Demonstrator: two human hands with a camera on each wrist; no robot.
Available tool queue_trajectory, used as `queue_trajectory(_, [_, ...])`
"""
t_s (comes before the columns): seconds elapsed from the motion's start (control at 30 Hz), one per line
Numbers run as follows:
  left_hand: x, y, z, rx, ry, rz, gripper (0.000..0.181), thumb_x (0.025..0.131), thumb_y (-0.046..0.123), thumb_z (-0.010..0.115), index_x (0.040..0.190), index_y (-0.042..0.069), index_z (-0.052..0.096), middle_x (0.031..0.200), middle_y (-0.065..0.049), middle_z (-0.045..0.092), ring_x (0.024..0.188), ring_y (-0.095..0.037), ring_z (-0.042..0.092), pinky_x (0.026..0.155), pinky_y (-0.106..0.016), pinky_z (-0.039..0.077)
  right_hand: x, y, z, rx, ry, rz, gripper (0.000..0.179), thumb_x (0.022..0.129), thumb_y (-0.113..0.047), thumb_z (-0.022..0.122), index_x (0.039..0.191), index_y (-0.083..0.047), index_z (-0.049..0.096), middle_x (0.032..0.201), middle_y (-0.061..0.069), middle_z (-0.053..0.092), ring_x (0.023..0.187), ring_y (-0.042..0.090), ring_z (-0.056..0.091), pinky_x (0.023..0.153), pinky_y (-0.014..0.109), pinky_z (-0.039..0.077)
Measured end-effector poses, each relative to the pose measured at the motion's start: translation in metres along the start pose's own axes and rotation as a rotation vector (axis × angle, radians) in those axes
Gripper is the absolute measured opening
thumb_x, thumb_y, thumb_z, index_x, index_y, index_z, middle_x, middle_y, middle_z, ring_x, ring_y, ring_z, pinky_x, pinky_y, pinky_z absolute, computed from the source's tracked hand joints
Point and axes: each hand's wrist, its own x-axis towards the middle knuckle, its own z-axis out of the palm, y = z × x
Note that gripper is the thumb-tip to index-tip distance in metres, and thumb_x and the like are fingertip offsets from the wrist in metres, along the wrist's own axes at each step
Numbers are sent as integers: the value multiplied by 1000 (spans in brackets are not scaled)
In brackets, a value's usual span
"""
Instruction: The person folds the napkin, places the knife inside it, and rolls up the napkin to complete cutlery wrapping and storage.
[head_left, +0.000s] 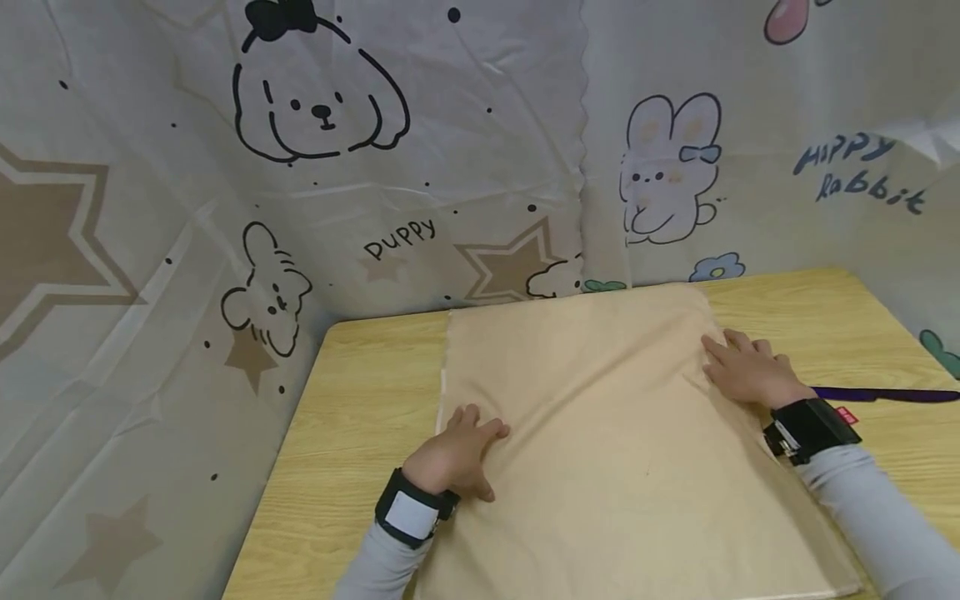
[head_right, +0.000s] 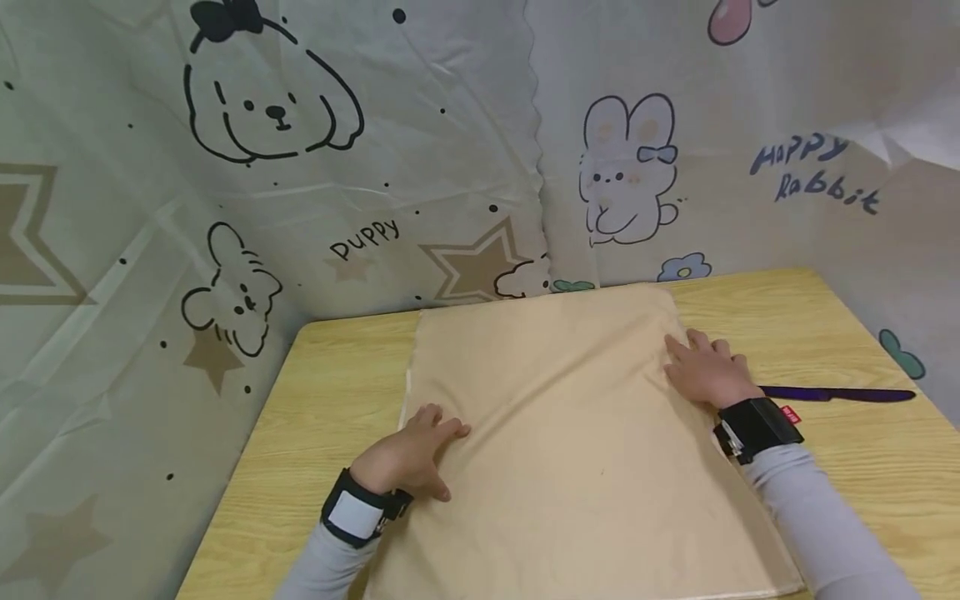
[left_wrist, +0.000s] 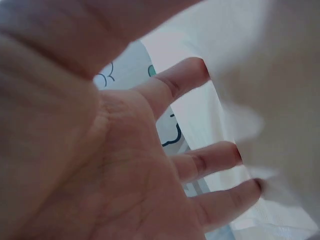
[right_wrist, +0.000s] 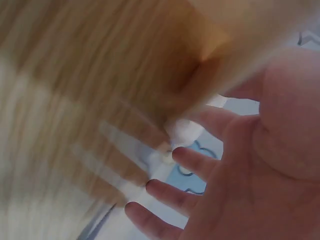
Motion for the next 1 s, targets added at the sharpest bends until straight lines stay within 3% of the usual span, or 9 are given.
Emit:
queue_trajectory(0.13, [0,-4,2,2,24,31,91,54,26,94,135,22,53,119,-10,41,120,-30,36,77,-43,51,-3,2,0,-16,44,1,61,103,-30,40,151,3,24,150,37,10,124,63,14,92,80,19])
queue_trajectory(0.3, [1,-2,3,10,43,21,96,51,27,95,135,23,48,119,-9,42,119,-29,38,72,-47,50,-19,-17,17,-124,249,-66,62,99,-27,50,150,3,31,151,34,19,131,58,15,99,75,19])
queue_trajectory(0.37, [0,-1,4,17,41,12,98,51,28,95,136,23,46,120,-9,42,121,-31,37,76,-53,49,-28,-26,27,-139,281,-110,65,97,-30,53,149,4,32,150,35,24,132,55,17,104,72,20])
queue_trajectory(0.5, [-1,0,3,18,34,-3,104,48,28,96,139,23,44,124,-11,41,124,-33,34,80,-62,46,-44,-31,40,-73,194,-145,82,95,-44,56,148,12,26,148,40,21,133,56,17,107,69,19])
queue_trajectory(0.7, [-4,0,3,31,18,-32,115,46,30,96,145,21,40,136,-15,36,131,-36,28,85,-63,45,-52,-9,46,-30,129,-162,109,86,-64,56,147,19,17,151,39,14,135,53,15,106,69,20])
queue_trajectory(0.87, [-3,1,4,26,-3,-53,119,44,30,97,147,20,39,139,-16,34,133,-38,26,88,-61,45,-59,-3,45,-1,94,-173,114,84,-67,56,149,15,12,153,37,10,138,50,8,103,75,12])
queue_trajectory(1.0, [-4,2,5,12,-7,-27,118,45,33,97,147,18,38,138,-18,34,132,-40,26,88,-54,49,-69,-8,42,-1,115,-188,114,78,-70,60,152,8,20,154,33,16,137,52,10,103,76,10])
